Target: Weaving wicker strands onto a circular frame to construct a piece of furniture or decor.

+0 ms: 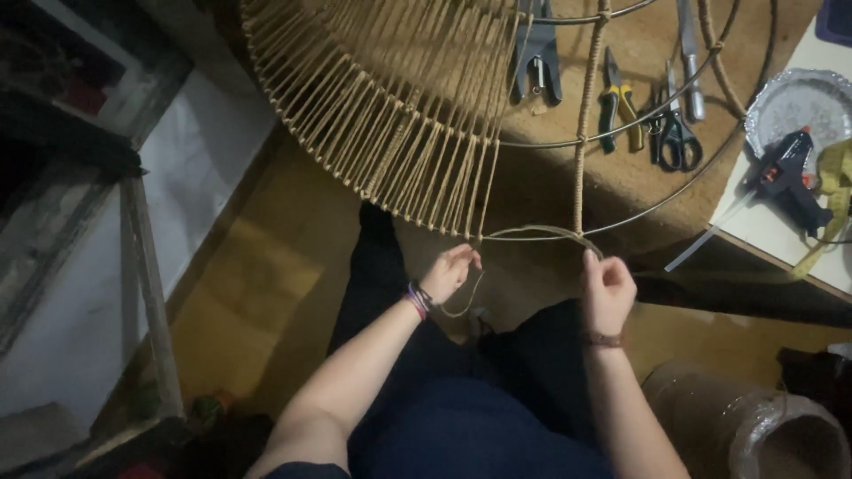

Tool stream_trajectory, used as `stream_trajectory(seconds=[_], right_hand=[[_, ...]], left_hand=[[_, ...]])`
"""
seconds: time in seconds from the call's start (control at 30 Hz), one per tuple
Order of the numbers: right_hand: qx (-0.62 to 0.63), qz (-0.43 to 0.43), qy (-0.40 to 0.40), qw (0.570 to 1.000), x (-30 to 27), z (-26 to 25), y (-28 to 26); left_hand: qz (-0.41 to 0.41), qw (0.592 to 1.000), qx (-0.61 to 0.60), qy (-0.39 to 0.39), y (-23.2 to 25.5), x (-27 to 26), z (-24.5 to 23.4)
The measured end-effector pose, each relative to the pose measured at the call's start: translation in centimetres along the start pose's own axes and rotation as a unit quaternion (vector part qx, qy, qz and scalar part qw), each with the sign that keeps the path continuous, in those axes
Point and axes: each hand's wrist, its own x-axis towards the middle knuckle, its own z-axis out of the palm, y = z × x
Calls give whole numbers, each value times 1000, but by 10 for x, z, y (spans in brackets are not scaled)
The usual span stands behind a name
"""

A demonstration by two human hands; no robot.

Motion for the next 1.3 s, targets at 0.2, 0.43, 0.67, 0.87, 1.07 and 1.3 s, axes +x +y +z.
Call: stream_trajectory(seconds=[0.2, 0.43, 0.67, 0.87, 1.07, 1.3], right_hand=[[-243, -337, -117, 902, -25, 20, -11], [-601, -133, -455, 644, -27, 49, 60], [-16, 47, -506, 861, -50, 62, -82], [-217, -67, -380, 897, -53, 87, -34], [-347, -172, -357, 850, -45, 47, -14], [-258, -235, -281, 894, -27, 47, -124]], left_hand=[[75, 995, -44, 41, 10, -23, 21], [-47, 995, -68, -64, 2, -36, 17], [-111, 976, 178, -54, 30, -31, 22], [16, 933, 356, -44, 13, -38, 11], [9, 999, -33, -13, -3, -56, 7], [-116, 989, -27, 87, -83, 34, -56]])
